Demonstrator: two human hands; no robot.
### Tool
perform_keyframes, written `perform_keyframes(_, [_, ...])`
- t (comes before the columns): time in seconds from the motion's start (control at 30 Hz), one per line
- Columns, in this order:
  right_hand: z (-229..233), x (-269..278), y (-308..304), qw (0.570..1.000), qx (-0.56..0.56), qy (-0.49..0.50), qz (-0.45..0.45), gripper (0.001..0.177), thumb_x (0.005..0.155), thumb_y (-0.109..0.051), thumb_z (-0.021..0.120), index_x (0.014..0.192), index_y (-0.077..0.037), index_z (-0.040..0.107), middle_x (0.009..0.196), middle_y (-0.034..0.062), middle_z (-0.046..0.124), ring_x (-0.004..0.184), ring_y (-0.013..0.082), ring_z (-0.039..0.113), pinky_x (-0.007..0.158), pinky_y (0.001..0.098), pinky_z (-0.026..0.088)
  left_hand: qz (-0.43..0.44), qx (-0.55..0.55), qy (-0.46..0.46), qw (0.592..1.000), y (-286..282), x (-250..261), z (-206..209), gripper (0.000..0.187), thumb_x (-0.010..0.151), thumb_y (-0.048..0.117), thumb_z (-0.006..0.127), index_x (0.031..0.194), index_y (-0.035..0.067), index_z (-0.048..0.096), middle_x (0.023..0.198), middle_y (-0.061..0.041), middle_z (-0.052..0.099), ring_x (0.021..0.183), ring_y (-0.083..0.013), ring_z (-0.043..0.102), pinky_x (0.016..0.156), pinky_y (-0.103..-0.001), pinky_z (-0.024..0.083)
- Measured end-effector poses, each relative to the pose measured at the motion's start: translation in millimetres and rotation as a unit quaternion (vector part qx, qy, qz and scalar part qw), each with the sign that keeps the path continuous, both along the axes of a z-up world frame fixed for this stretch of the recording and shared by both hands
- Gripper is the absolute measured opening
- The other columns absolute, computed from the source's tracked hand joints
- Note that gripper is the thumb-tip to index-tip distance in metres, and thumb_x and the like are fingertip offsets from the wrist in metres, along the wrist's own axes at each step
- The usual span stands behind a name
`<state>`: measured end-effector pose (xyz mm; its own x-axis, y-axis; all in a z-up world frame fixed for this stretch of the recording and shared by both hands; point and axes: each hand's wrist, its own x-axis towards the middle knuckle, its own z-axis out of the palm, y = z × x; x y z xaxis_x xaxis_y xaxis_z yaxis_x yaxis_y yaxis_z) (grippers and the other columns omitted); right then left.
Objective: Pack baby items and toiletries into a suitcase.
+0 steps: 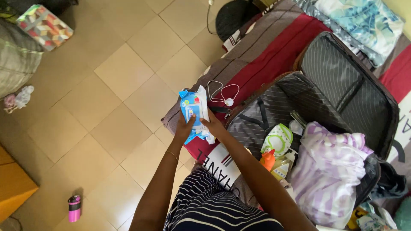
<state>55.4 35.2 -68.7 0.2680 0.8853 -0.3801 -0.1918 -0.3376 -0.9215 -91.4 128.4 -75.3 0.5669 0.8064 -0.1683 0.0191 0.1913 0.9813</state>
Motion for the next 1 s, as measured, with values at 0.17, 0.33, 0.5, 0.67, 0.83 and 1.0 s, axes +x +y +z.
perform_keyframes(0.17, [-57.7, -2.7, -7.5, 0.998, 0.02, -0.064, 0.017, 0.08, 0.101, -0.028, 0.063, 0.165, -0.013, 0.017, 0.159, 0.0147, 0.043, 0.14, 0.0239, 0.045, 0.114, 0.0376, 0.037, -0.002, 0.026, -0.004, 1.0, -5.4, 3.1, -22.6, 0.077, 0.099, 0.023, 0.068, 0.158, 0.002, 0.022, 0.14, -0.016, 0.055, 0.124, -0.021, 0.057, 0.104, -0.037, 0.05])
perform_keyframes(0.33, [-54.2, -10.0, -10.5, 0.994, -0.016, -0.104, 0.014, 0.086, 0.102, -0.033, 0.06, 0.166, -0.01, 0.008, 0.163, 0.0178, 0.037, 0.146, 0.0274, 0.041, 0.117, 0.0375, 0.035, -0.016, -0.011, -0.018, 1.0, -3.8, 1.2, -10.2, 0.087, 0.097, 0.021, 0.067, 0.161, 0.0, 0.011, 0.143, -0.016, 0.051, 0.125, -0.0213, 0.056, 0.104, -0.037, 0.051])
perform_keyframes(0.5, [-57.6, -15.3, -17.5, 0.978, 0.065, -0.193, -0.046, 0.091, 0.103, -0.031, 0.065, 0.163, 0.001, 0.005, 0.166, 0.0228, 0.026, 0.153, 0.0337, 0.031, 0.121, 0.0396, 0.03, 0.01, 0.17, 0.198, 0.965, -3.4, -1.2, -49.2, 0.108, 0.093, 0.04, 0.073, 0.159, -0.007, 0.002, 0.162, -0.028, 0.026, 0.147, -0.0371, 0.03, 0.119, -0.048, 0.028])
perform_keyframes(0.67, [-3.5, -12.7, -54.7, 0.966, 0.114, -0.193, -0.129, 0.071, 0.105, -0.019, 0.066, 0.161, 0.0, 0.027, 0.164, 0.0229, 0.035, 0.143, 0.0327, 0.037, 0.113, 0.04, 0.033, 0.0, 0.282, 0.29, 0.915, -25.0, 27.4, 31.5, 0.113, 0.094, 0.054, 0.07, 0.163, -0.007, 0.005, 0.172, -0.029, 0.005, 0.16, -0.0435, 0.002, 0.127, -0.061, 0.004])
perform_keyframes(0.83, [53.8, 23.9, -134.1, 0.967, 0.102, 0.081, -0.22, 0.056, 0.103, -0.013, 0.061, 0.156, -0.003, 0.042, 0.138, 0.0156, 0.063, 0.111, 0.0207, 0.063, 0.093, 0.0329, 0.049, -0.105, 0.326, 0.223, 0.912, -56.4, 63.3, 80.4, 0.108, 0.098, 0.052, 0.066, 0.165, -0.005, 0.003, 0.174, -0.027, 0.004, 0.161, -0.0469, 0.002, 0.124, -0.068, 0.004])
perform_keyframes(1.0, [10.8, 70.5, -256.4, 0.887, 0.19, 0.183, -0.38, 0.043, 0.096, -0.015, 0.06, 0.136, 0.001, 0.058, 0.116, 0.0201, 0.074, 0.1, 0.0284, 0.077, 0.09, 0.0401, 0.062, -0.201, 0.371, 0.177, 0.889, -87.8, 89.6, 97.5, 0.097, 0.102, 0.047, 0.062, 0.166, 0.001, 0.006, 0.174, -0.026, 0.004, 0.161, -0.0476, 0.001, 0.127, -0.066, 0.006])
